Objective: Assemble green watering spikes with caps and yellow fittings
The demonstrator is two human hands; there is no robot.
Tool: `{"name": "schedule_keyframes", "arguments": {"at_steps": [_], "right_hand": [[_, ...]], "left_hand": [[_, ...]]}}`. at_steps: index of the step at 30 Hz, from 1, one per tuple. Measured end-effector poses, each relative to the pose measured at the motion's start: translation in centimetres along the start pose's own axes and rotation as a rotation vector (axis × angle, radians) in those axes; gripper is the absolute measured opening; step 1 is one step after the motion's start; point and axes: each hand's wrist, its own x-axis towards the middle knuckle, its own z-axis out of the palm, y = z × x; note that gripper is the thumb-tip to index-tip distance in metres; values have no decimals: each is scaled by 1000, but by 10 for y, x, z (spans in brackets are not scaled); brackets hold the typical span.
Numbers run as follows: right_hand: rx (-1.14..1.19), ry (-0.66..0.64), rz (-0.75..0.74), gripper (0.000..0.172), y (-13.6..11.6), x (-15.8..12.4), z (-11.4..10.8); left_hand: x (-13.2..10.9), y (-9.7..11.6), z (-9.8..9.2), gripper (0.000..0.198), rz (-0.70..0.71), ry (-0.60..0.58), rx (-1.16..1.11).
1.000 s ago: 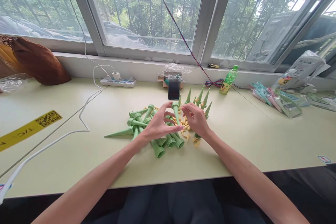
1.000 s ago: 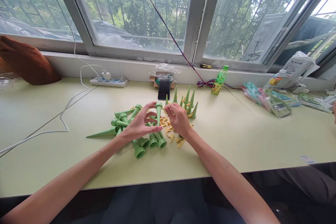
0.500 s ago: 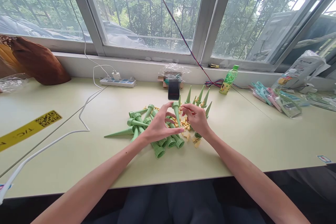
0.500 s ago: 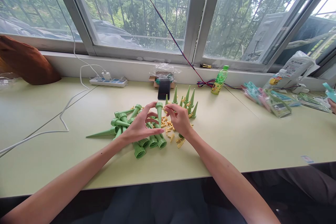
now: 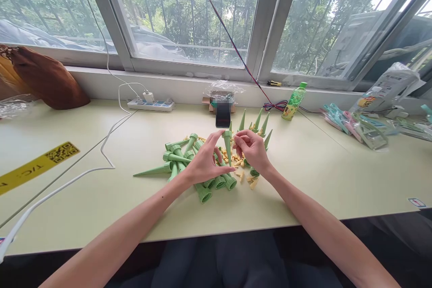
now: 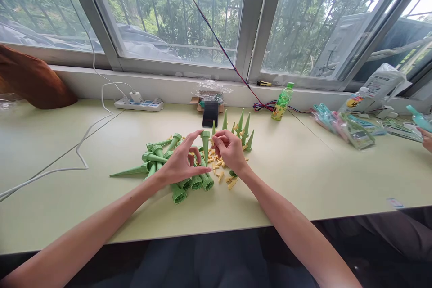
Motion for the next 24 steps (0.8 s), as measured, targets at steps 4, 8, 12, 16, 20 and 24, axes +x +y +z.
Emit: {"name": "schedule_keyframes", "arguments": {"at_steps": [4,8,12,16,20,24], "right_hand": [[30,-6,12,26,1,1,0],[8,8,-7,28,1,0,2],[-69,-2,-51,29,-1,-2,3],[-130,-16,-85,30,0,-3,3],[-161,-19,-84,26,1,-3,3],[-190,-24,-70,27,0,-4,2]], "left_hand": [[0,2,0,96,-17,2,5],[0,3,0,94,-92,7,-88],[2,3,-2,91,-179,26,-231],[4,2,-3,87,-245,37,-325],[4,1,-3,88,-241,42,-310],[1,2,-3,91,-182,46,-231]]}}
